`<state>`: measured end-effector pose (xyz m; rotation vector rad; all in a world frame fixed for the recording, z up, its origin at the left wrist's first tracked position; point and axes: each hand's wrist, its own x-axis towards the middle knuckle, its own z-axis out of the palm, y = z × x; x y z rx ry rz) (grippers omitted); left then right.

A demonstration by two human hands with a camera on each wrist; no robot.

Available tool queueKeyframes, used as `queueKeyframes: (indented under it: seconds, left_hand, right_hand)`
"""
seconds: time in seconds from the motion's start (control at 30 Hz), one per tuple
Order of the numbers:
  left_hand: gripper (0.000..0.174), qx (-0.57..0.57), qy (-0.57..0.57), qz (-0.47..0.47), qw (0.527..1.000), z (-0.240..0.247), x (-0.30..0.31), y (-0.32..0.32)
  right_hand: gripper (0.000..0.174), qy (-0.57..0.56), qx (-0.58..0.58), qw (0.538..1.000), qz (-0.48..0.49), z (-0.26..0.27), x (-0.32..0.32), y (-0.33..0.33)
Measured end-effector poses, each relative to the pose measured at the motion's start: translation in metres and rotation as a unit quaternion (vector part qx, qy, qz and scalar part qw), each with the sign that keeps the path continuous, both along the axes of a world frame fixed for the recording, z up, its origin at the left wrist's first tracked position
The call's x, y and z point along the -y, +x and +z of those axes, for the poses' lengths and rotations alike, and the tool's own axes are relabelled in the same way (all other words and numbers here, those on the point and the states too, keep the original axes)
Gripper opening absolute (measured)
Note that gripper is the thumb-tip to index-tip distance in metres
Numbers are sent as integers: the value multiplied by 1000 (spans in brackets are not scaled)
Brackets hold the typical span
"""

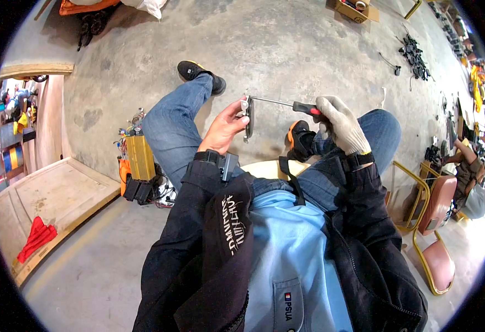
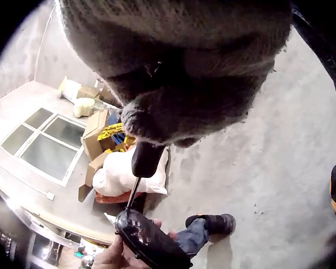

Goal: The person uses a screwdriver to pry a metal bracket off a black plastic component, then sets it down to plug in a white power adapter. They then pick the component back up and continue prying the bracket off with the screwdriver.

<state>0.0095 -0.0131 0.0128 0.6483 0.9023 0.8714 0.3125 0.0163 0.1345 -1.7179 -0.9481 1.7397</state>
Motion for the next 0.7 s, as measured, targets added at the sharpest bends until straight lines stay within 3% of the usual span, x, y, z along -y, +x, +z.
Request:
queueKeyframes:
  seconds: [0.2,0.33,0.4,0.43,0.53,0.6,0.7]
  left_hand:
    - [60,4,-4,7,1000,2,0,1]
    - [60,10,-13,10,1000,4,0,1]
    - [61,10,-11,8,1000,5,0,1]
    - [61,7,-17,10,1000,6,0,1]
    - [63,7,-22,9,1000,5,-1,0]
    - [63,10,-21,5,1000,5,0,0]
    - [63,13,-24,11,1000,7,0,0]
  right_hand:
    - [48,100,23,995,-7,-6,5,-7]
    - [49,111,-2,993,25,-10,3,1]
    - [51,1,-18,1000,6,-2,0,2]
    - [51,1,-18,1000,6,-2,0,0]
    - [52,29,-6,999,-17,-4,3,-6]
    - [52,114,22,993,9,-9,6,-5]
    - [53,106,8,994,31,-9,5,-1]
